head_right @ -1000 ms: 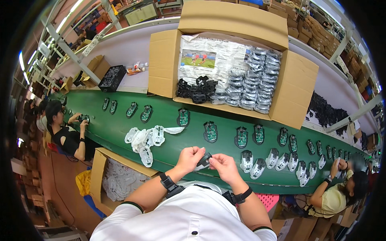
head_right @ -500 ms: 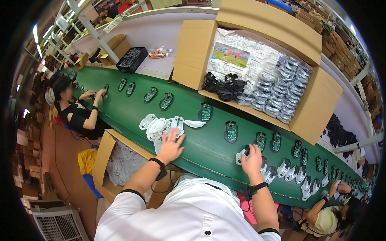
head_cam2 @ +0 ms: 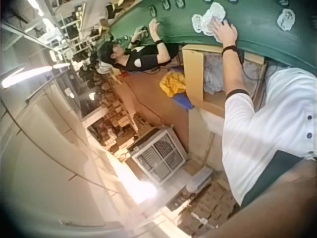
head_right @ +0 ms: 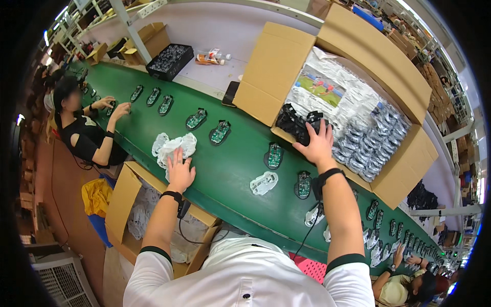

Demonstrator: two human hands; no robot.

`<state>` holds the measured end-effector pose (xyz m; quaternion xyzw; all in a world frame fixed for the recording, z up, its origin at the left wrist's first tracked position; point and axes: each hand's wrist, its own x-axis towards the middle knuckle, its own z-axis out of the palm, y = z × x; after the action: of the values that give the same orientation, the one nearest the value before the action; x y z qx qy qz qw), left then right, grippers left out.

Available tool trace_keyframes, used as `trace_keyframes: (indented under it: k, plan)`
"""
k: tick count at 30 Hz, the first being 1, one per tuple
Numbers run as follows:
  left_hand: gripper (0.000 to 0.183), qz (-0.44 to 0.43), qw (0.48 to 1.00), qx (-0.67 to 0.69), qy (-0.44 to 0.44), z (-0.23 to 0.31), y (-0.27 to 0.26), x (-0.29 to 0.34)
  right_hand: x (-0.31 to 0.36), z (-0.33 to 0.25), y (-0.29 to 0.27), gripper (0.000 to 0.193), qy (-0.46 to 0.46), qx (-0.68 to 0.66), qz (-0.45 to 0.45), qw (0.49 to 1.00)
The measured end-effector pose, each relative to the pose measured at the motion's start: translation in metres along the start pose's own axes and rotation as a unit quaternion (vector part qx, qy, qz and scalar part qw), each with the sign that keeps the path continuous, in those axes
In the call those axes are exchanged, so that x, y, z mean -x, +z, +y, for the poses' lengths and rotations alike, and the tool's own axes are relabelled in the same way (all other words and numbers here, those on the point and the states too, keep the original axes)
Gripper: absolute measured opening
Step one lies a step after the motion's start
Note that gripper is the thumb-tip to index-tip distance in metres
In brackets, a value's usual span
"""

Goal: The person assembles small electronic devices by hand at a factory workstation. They repeatedly pick white plastic housings and black internal components, fit them together, and place the assembled units on a green conveyor belt. The person also retrieves additional white housings from a cardboard box and places them on the belt for further assembly.

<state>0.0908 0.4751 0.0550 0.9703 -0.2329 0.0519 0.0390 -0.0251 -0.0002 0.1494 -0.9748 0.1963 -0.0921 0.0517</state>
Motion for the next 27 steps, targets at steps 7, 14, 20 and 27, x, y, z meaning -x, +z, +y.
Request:
trace_keyframes:
  k: [7, 14, 20, 27]
  plan:
    - [0.039, 0.081, 0.983, 0.160, 0.037, 0.068, -0.024, 0.008, -0.007, 0.019, 0.014, 0.064, -0.067, -0.070, 0.057, 0.994]
    - [0.058, -0.044, 0.939, 0.229, 0.252, 0.181, -0.037, 0.006, -0.023, -0.011, 0.014, 0.070, -0.001, -0.033, 0.007, 0.999]
    - [0.070, -0.159, 0.920, 0.191, 0.303, 0.207, 0.010, 0.014, -0.024, 0.006, 0.007, 0.037, -0.006, -0.152, 0.093, 0.984]
    - [0.060, -0.157, 0.916, 0.286, 0.233, 0.165, 0.011, 0.039, 0.017, 0.013, -0.006, 0.028, 0.088, -0.284, 0.164, 0.941]
